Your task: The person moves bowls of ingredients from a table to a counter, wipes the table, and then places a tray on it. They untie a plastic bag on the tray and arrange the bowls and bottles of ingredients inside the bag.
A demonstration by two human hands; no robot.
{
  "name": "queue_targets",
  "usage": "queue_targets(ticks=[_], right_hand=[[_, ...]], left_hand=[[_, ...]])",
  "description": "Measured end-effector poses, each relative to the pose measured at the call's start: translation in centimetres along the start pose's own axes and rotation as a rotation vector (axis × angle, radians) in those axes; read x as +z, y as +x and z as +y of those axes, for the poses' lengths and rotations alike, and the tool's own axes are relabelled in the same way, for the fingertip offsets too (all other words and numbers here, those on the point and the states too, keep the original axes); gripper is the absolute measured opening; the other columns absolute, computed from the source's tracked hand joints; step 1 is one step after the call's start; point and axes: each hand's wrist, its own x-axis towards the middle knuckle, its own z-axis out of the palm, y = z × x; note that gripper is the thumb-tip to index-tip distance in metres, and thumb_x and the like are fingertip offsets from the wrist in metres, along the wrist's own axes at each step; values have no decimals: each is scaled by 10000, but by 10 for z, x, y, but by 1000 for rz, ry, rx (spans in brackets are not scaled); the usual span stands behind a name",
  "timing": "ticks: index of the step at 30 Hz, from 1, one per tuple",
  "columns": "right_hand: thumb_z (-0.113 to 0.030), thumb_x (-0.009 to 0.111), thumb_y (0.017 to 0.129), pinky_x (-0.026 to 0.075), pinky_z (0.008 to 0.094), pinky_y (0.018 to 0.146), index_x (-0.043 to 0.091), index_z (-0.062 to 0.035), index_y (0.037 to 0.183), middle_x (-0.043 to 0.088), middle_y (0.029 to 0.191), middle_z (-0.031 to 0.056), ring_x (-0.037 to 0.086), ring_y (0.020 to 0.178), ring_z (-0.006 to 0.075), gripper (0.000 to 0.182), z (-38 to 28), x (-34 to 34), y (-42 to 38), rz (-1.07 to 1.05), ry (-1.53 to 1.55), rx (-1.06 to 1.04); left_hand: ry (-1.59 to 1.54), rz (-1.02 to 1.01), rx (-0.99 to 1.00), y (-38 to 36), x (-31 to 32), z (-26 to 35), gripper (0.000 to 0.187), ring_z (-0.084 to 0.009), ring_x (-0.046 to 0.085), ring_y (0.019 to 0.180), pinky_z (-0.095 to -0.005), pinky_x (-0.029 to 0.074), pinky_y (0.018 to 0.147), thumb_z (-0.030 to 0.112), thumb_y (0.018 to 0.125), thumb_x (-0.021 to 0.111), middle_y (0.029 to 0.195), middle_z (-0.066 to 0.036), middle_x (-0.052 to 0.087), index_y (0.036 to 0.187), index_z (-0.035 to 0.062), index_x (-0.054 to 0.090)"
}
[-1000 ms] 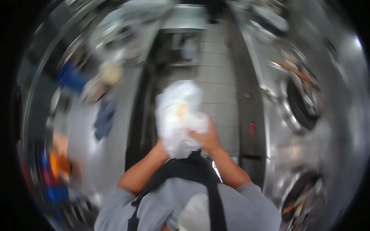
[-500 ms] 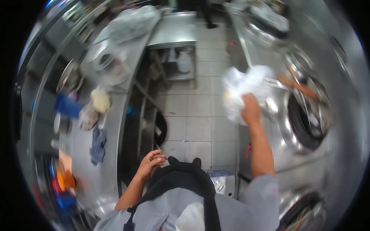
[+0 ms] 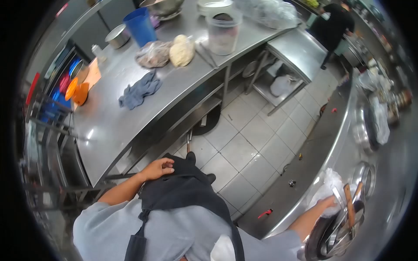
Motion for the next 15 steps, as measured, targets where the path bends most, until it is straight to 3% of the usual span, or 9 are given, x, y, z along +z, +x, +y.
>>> queue_targets(ticks=[2,3,5,7,9,11,12,14,15], right_hand=[[-336,725,742,429,440,963,446,84,1275,426,1358,234,515,1139,352,734,-5,-3,-45,-56,-151,-352],[-336,725,742,429,440,963,446,84,1275,426,1358,234,515,1139,352,734,6,-4,-60,-82,-152,-357],[-311,719,755,389,437,1008,438,79,1287,471,1301,249,507,1149,362,717,38,-13,-89,82,-675,-798],[-240,692,787,399,439,990,435,78,1290,510,1244,251,519,1121,367,648,78,-5,-130,-122,-387,-936],[-157,660,816,421,403,957,459,83,1251,548,1195,214,549,1066,334,536,99,5,-207,-406,-282,-863],[-118,623,846,451,350,892,500,51,1200,561,1167,161,562,1018,251,411,136,21,-268,-773,-134,-546],[-105,605,858,458,320,859,522,30,1174,566,1149,134,560,1002,209,354,145,23,-304,-944,-214,-473],[-89,578,878,467,272,799,556,-4,1140,582,1102,94,561,962,148,277,144,22,-384,-1294,-329,-406],[-86,569,885,468,254,773,570,-17,1132,592,1073,81,564,937,129,257,136,20,-424,-1478,-358,-411]], left_hand=[[-17,4,52,-2,-3,6,486,-210,600,999,-324,472,880,284,837,694,1084,-139,630,1225,28,553],[-30,25,42,-1,-5,12,486,-210,600,999,-324,472,880,284,837,694,1084,-139,630,1225,28,553],[2,25,105,0,-7,24,482,-218,601,1009,-331,471,884,301,840,684,1098,-147,626,1217,29,554],[43,43,141,7,-13,32,473,-210,597,1013,-327,465,894,280,848,679,1099,-140,625,1224,24,548],[92,56,172,8,-20,49,465,-202,594,1018,-323,459,905,258,855,674,1101,-134,625,1231,18,543],[214,53,253,1,-35,80,430,-252,595,1012,-354,462,897,244,846,662,1107,-133,615,1198,20,557],[206,74,244,6,-44,79,430,-252,595,1012,-354,462,897,244,846,662,1107,-133,615,1198,20,557],[399,263,559,21,-65,73,392,-308,575,1026,-384,456,901,225,833,647,1111,-145,594,1156,19,568],[372,318,551,27,-86,80,361,-332,550,1063,-396,446,918,213,830,637,1112,-161,578,1122,12,571]])
